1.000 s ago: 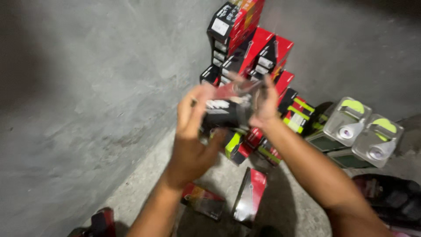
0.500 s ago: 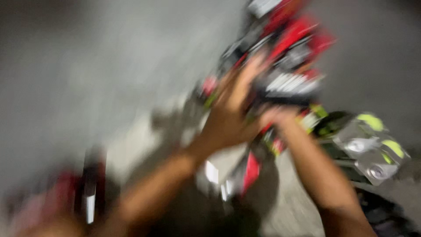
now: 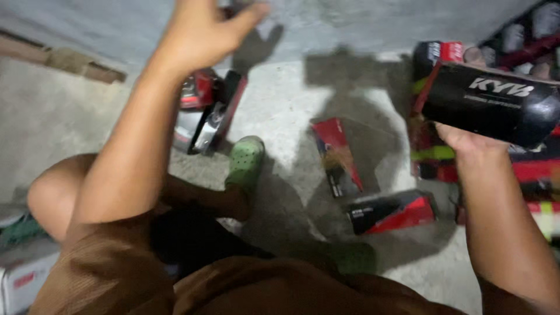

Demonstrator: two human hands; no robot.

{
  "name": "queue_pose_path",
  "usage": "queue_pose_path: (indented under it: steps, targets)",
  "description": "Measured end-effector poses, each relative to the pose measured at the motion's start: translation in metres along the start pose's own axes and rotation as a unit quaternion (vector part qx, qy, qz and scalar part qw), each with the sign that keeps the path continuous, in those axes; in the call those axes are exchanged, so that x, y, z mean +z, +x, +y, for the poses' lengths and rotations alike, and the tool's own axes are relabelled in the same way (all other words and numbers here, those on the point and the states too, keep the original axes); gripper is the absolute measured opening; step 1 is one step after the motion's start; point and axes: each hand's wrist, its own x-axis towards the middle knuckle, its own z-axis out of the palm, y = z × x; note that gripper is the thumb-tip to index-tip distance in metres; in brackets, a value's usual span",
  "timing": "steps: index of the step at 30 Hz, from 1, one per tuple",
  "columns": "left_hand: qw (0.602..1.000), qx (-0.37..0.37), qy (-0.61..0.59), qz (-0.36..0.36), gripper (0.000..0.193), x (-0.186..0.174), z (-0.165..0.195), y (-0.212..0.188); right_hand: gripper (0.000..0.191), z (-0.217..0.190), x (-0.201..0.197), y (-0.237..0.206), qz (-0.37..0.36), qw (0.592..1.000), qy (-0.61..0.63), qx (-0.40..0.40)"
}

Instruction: The person organizes red and black boxes on the floor, picking them up, inspecting them, and stacking them into neat piles. The person also handles plastic containers and bottles nearby, moving them aside to clear space.

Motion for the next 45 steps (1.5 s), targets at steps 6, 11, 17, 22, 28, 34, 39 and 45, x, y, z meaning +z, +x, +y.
queue_pose_path:
  steps: [6,11,17,22,28,34,39,45]
  targets:
    - [0.946,-0.009,0.297,0.127,0.068,-0.032,-0.141,-0.043,0.061,0.015,-0.007,0.043,-0.002,0.999,-0.011,-0.053]
    - [0.868,-0.093,0.487,-0.006,0.127,0.011,-0.203,-0.076,0.068,0.006,-0.01,0.027,-0.126,0.986,-0.106,-0.027]
    - [0.887,-0.088,0.452,-0.022,0.102,0.038,-0.176,-0.059,0.074,-0.009,-0.021,-0.002,0.012,0.991,-0.108,-0.081]
    - [0.975,0.081,0.207,0.018,0.098,0.115,-0.096,-0.044,0.075,-0.013,-0.022,-0.008,0.039,0.984,-0.128,-0.115]
    - [0.95,0.145,0.247,0.125,0.101,0.188,-0.077,-0.055,0.077,-0.005,-0.009,-0.02,0.053,0.981,-0.141,-0.126]
    - [0.885,-0.297,0.313,0.178,0.08,0.153,-0.155,-0.106,0.079,-0.007,-0.013,-0.025,0.079,0.977,-0.143,-0.139]
    - [0.878,-0.271,0.37,0.138,0.087,0.159,-0.163,-0.11,0.08,0.005,0.005,-0.016,0.095,0.975,-0.146,-0.137]
    - [0.894,-0.239,0.345,0.158,0.087,0.152,-0.152,-0.105,0.067,0.008,0.034,-0.014,0.138,0.976,-0.091,-0.142]
